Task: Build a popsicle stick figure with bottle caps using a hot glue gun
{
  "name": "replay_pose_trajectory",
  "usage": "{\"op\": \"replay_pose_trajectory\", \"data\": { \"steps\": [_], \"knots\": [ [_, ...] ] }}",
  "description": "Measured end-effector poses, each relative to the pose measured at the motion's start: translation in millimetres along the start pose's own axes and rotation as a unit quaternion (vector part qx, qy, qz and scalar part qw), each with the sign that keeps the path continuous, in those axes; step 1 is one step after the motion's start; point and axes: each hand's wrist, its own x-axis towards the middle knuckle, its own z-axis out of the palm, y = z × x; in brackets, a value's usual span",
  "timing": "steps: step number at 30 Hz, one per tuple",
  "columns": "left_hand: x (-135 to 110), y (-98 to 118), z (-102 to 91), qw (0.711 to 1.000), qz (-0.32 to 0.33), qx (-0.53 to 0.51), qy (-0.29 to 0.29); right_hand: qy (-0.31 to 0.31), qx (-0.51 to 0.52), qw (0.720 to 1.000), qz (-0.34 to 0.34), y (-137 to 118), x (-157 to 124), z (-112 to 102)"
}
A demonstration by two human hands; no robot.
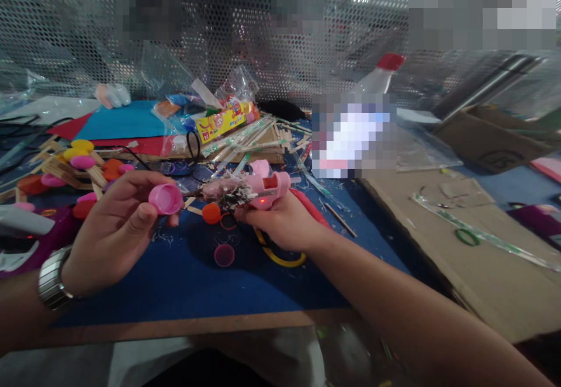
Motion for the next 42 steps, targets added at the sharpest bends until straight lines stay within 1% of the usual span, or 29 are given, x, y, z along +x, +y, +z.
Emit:
{"op": "replay_pose_trajectory", "data": {
  "steps": [11,16,24,33,42],
  "knots": [
    [0.8,1.3,1.3,1.0,0.001,-0.007,0.004,0.007,-0.012,1.0,0.009,-4.4,0.3,0.4],
    [1.2,1.3,1.2,1.0,-0.007,-0.014,0.005,0.008,-0.007,1.0,0.001,-4.5,0.6,1.0],
    [1.6,1.6,2.2,0.999,-0.008,-0.032,-0.002,0.008,-0.006,1.0,0.017,-2.7,0.4,-0.5],
    [2.1,3.5,2.1,1.0,-0.013,-0.001,0.001,0.008,0.0,1.0,0.004,-2.7,0.5,0.3],
    [2.4,3.3,2.9,1.0,-0.011,0.01,0.003,0.009,0.002,1.0,0.012,-3.7,0.6,0.5]
  ]
}}
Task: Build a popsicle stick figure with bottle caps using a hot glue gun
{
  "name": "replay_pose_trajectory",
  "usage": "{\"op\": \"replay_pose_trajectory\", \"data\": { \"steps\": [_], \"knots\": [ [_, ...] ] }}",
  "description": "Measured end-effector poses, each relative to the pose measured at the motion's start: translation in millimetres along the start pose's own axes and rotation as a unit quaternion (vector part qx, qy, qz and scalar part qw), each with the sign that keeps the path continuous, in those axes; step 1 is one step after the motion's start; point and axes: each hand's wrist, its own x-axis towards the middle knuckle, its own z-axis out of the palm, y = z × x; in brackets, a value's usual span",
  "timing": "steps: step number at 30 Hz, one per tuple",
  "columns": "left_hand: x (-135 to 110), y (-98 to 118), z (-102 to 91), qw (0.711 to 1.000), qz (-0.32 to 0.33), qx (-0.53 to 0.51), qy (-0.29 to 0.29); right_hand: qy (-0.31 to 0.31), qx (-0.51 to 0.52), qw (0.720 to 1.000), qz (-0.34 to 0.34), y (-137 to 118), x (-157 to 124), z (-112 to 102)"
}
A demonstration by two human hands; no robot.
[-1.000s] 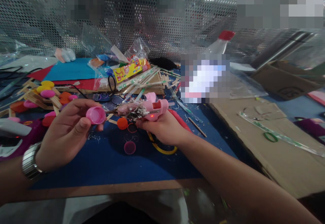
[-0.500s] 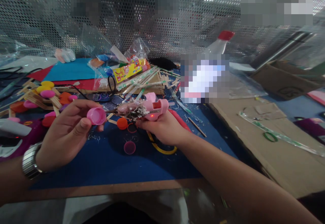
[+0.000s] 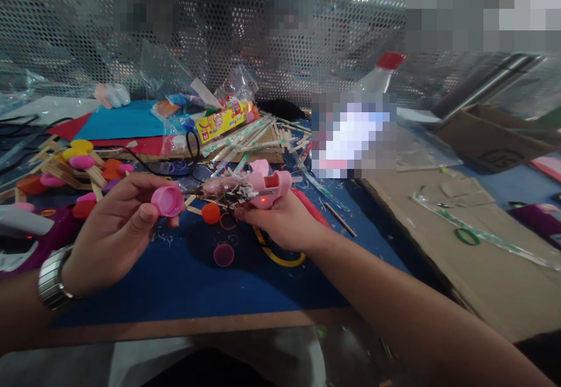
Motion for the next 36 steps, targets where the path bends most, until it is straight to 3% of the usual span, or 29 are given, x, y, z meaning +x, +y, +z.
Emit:
{"op": "replay_pose_trajectory", "data": {
  "steps": [36],
  "knots": [
    [-1.3,0.7,-0.9,1.0,-0.02,-0.013,-0.015,0.005,-0.004,1.0,0.002,-3.1,-1.2,-1.1]
  ]
}}
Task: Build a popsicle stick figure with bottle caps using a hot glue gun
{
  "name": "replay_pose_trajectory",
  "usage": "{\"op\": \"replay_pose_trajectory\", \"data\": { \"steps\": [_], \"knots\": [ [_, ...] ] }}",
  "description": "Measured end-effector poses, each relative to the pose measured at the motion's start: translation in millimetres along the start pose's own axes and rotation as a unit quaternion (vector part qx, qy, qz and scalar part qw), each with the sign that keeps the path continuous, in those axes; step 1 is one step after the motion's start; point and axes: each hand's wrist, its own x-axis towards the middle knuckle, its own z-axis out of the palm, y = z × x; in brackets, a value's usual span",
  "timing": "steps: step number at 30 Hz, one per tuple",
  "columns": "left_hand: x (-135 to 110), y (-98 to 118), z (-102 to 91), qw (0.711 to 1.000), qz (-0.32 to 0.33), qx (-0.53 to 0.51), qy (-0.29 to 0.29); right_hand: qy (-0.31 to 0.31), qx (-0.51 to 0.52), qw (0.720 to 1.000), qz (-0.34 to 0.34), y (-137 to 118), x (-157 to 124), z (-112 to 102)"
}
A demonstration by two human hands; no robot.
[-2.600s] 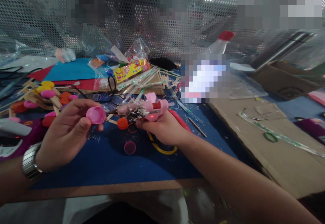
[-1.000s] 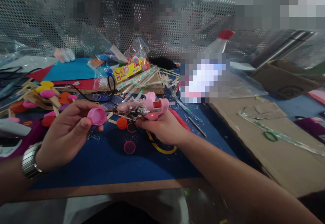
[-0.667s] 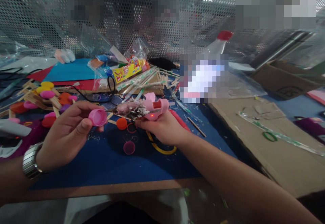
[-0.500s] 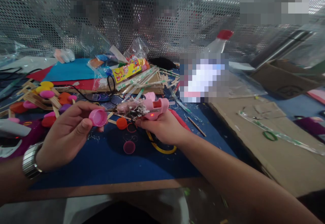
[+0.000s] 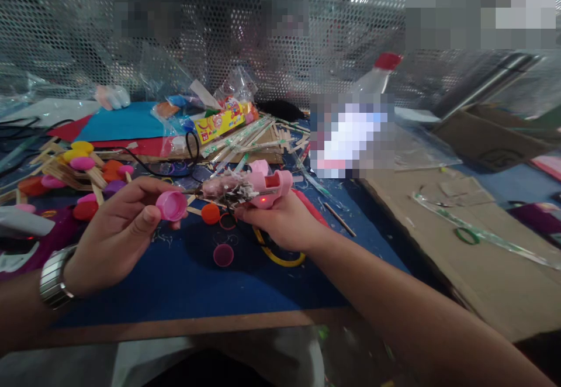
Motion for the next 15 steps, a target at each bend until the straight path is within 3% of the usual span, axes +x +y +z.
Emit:
{"op": "replay_pose_trajectory", "data": {
  "steps": [15],
  "knots": [
    [0.0,-1.4,0.6,1.0,0.003,0.001,-0.005,0.001,-0.006,1.0,0.013,5.6,-3.2,-3.2]
  ]
}}
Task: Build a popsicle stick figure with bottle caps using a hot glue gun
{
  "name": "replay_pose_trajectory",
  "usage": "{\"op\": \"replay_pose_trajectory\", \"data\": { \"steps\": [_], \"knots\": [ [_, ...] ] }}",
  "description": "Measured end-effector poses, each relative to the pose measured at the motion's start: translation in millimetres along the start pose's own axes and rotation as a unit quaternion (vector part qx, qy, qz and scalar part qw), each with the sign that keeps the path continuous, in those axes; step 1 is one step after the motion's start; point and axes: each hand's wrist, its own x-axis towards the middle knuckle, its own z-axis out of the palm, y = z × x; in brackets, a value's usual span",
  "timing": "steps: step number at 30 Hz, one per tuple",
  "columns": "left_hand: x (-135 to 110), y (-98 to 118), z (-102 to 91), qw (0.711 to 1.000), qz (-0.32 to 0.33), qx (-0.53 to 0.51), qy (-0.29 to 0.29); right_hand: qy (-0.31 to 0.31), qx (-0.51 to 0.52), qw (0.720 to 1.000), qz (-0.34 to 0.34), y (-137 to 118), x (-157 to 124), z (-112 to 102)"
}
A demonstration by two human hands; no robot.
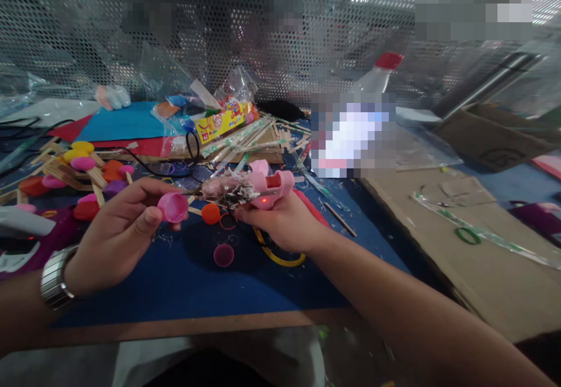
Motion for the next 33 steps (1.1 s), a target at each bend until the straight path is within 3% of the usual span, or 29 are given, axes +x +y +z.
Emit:
{"op": "replay_pose_trajectory", "data": {
  "steps": [33],
  "knots": [
    [0.2,2.9,2.7,1.0,0.001,0.026,-0.001,-0.013,0.003,0.999,-0.052,-1.2,-1.0,1.5]
  ]
}}
